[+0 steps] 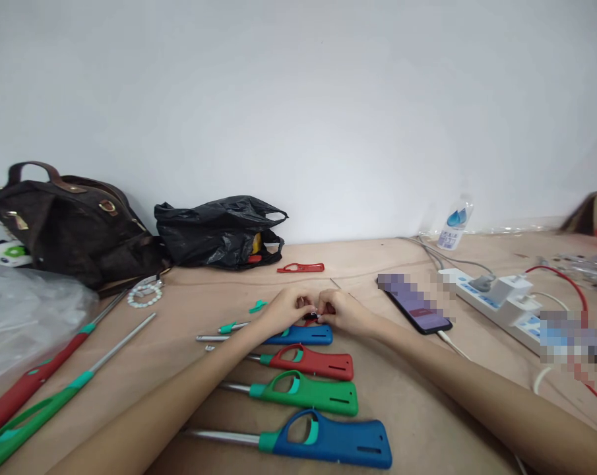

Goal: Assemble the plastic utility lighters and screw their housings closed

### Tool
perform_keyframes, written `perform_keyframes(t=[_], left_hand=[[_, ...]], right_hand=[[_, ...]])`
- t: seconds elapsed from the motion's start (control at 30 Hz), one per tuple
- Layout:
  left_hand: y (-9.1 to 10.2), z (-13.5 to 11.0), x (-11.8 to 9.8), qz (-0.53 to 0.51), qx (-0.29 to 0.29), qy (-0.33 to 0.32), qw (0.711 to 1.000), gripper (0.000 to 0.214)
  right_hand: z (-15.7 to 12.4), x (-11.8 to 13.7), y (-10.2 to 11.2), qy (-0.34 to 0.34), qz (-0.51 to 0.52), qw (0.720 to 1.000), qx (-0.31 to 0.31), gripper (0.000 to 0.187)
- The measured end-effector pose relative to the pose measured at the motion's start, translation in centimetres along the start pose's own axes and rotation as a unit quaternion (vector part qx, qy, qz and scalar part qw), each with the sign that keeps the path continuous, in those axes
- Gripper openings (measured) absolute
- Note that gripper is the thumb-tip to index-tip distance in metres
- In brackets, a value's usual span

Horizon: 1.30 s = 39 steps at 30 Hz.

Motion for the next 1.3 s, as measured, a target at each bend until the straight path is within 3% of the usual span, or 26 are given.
perform_keyframes(t=[0.4,0.73,1.3], left_hand=[[1.1,-0.8,-0.4,0.024,0.021,-0.051,0.998,0.009],[1.8,-1.9,0.7,0.078,0.043,-0.093,0.992,0.023],[1.7,-2.3,0.2,0.084,0.054,-0.083,0.992,0.023]], right_hand=[[-0.2,1.4,0.4,-0.032,-0.022,0.999,0.016,0.015],[-0.3,0.5,-0.1,-0.052,0.01,0.999,-0.002,0.011],[-0.3,0.7,-0.5,-0.081,0.002,0.997,-0.019,0.014]])
Point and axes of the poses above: each hand's wrist, its own z-axis towards the middle knuckle, its own y-axis out of the back of the hand, x = y × z, the point moved 2 cm from there along z, towards the middle knuckle, and after that the axes turned 6 degrees about z, right-handed, at the moved point
